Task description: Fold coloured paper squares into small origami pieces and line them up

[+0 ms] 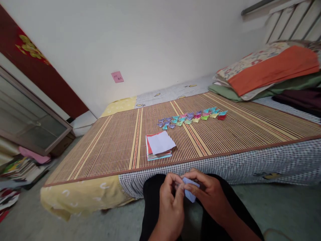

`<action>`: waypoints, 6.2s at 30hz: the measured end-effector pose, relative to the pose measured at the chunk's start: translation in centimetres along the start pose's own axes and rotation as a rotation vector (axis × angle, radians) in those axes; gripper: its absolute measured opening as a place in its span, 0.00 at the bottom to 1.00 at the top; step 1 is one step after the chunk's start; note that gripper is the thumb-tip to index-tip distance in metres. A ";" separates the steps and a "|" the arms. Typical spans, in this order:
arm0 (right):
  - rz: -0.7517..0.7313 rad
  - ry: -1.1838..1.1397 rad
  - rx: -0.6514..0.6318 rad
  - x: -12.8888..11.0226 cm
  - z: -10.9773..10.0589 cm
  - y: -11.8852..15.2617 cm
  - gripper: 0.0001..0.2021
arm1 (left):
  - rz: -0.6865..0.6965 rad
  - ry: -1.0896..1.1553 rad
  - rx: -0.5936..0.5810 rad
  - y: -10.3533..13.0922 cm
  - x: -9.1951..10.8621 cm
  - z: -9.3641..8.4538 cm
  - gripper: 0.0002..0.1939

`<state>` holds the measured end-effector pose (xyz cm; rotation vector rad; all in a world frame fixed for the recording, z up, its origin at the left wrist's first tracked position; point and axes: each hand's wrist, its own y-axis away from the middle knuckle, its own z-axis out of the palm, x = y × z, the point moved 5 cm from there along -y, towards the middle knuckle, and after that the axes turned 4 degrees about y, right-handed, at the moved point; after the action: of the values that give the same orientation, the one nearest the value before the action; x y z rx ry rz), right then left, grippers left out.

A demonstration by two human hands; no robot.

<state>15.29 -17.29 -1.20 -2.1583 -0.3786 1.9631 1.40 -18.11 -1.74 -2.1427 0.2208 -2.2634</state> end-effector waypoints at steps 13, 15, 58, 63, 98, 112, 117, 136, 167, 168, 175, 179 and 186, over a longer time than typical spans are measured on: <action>0.039 0.039 -0.043 0.5 0.1 0.0 0.06 | -0.084 0.044 0.048 -0.2 -0.4 0.1 0.15; 0.046 0.046 -0.049 0.7 0.2 0.0 0.06 | -0.084 0.040 0.051 -0.2 -0.4 0.1 0.15; 0.244 -0.058 0.103 2.7 0.1 -0.1 0.17 | -0.250 0.154 -0.238 0.2 -1.9 1.5 0.27; 0.289 -0.142 0.029 2.9 0.8 0.2 0.15 | -0.219 0.088 -0.147 -0.4 -1.5 0.7 0.19; 0.196 -0.068 -0.010 2.4 -0.1 -0.1 0.14 | -0.126 0.159 0.146 -0.7 -1.7 -1.4 0.16; 0.202 -0.212 -0.086 1.6 -0.7 0.1 0.05 | -0.158 0.207 -0.012 -0.6 -1.1 -1.8 0.17; 0.212 -0.211 -0.123 1.7 -0.9 0.0 0.06 | -0.186 0.293 -0.100 -0.9 -1.2 -2.3 0.19; 0.129 -0.067 -0.051 1.8 -0.2 -0.1 0.12 | -0.053 0.152 -0.037 -0.9 0.1 -1.6 0.14; -0.043 -0.046 -0.066 0.2 0.0 -0.1 0.05 | 0.074 -0.157 0.029 0.7 0.2 -1.9 0.10; -0.042 -0.048 -0.069 0.3 -0.1 -0.1 0.05 | 0.046 -0.086 0.064 0.6 0.1 -2.1 0.11; -0.082 -0.012 -0.138 0.1 0.3 0.2 0.05 | -0.168 0.277 0.093 -0.5 -1.6 -2.8 0.17; -0.085 0.012 -0.155 -0.3 0.6 0.3 0.05 | -0.242 0.415 0.098 -0.8 -1.9 -2.6 0.18; -0.087 0.025 -0.190 -0.2 0.7 0.4 0.05 | -0.271 0.408 0.045 -0.7 -1.9 -2.3 0.19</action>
<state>14.63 -17.77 -1.20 -2.2342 -0.6675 1.9205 -0.73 -16.95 -3.63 -1.7596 -0.1257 -2.8101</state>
